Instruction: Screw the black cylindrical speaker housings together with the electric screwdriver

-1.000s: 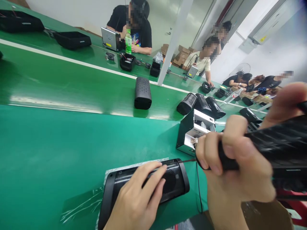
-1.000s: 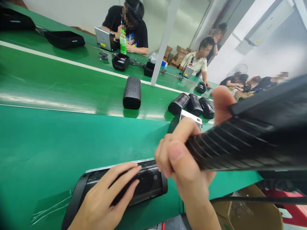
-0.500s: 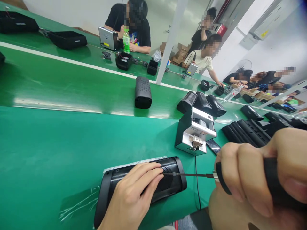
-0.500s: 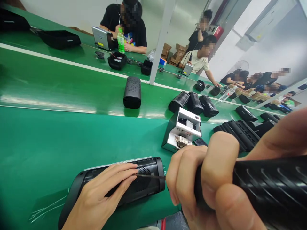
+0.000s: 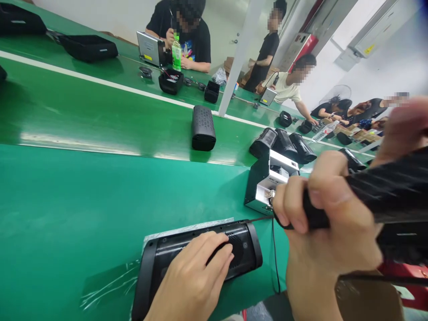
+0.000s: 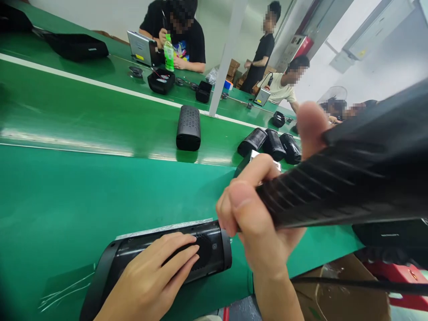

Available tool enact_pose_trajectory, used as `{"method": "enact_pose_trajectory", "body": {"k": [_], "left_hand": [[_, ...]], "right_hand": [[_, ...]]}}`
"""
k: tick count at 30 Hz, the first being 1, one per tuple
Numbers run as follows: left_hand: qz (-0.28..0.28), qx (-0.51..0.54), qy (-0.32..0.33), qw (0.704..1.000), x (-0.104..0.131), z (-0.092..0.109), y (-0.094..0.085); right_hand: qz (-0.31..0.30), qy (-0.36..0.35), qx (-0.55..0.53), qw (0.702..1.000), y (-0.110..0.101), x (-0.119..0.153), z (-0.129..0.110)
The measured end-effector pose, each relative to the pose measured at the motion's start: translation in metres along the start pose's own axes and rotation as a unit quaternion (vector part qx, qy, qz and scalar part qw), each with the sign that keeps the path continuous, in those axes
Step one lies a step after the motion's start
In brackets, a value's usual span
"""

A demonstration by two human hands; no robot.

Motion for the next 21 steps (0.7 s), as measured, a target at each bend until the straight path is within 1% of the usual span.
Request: {"method": "enact_pose_trajectory", "body": {"k": [2, 4, 8, 14, 17, 21], "left_hand": [[-0.008, -0.015, 0.012, 1.0, 0.001, 0.001, 0.002], [-0.016, -0.027, 0.019, 0.999, 0.003, 0.002, 0.003], [-0.025, -0.044, 0.031, 0.998, 0.009, 0.003, 0.004], [-0.031, -0.04, 0.031, 0.998, 0.011, 0.002, 0.006], [-0.029, -0.044, 0.027, 0.998, 0.013, -0.001, 0.006], [-0.028, -0.033, 0.03, 0.999, 0.013, -0.004, 0.007]], "right_hand": [[0.006, -0.015, -0.027, 1.0, 0.01, 0.001, 0.005], [-0.003, -0.016, -0.012, 1.0, 0.015, 0.002, 0.008], [-0.014, -0.007, 0.008, 1.0, 0.016, 0.002, 0.009], [-0.016, -0.014, -0.056, 0.998, 0.019, 0.004, 0.009], [-0.031, -0.009, -0.049, 0.998, 0.023, 0.009, 0.018], [-0.062, -0.01, 0.015, 0.998, 0.032, 0.023, 0.042]]}}
Point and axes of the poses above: each hand's wrist, its own x-axis away from the middle knuckle, its own y-axis out of the palm, z = x × y, the point moved 6 cm from there along -x, towards the middle knuckle, and after that the axes turned 14 degrees about x, right-handed, at the moved point
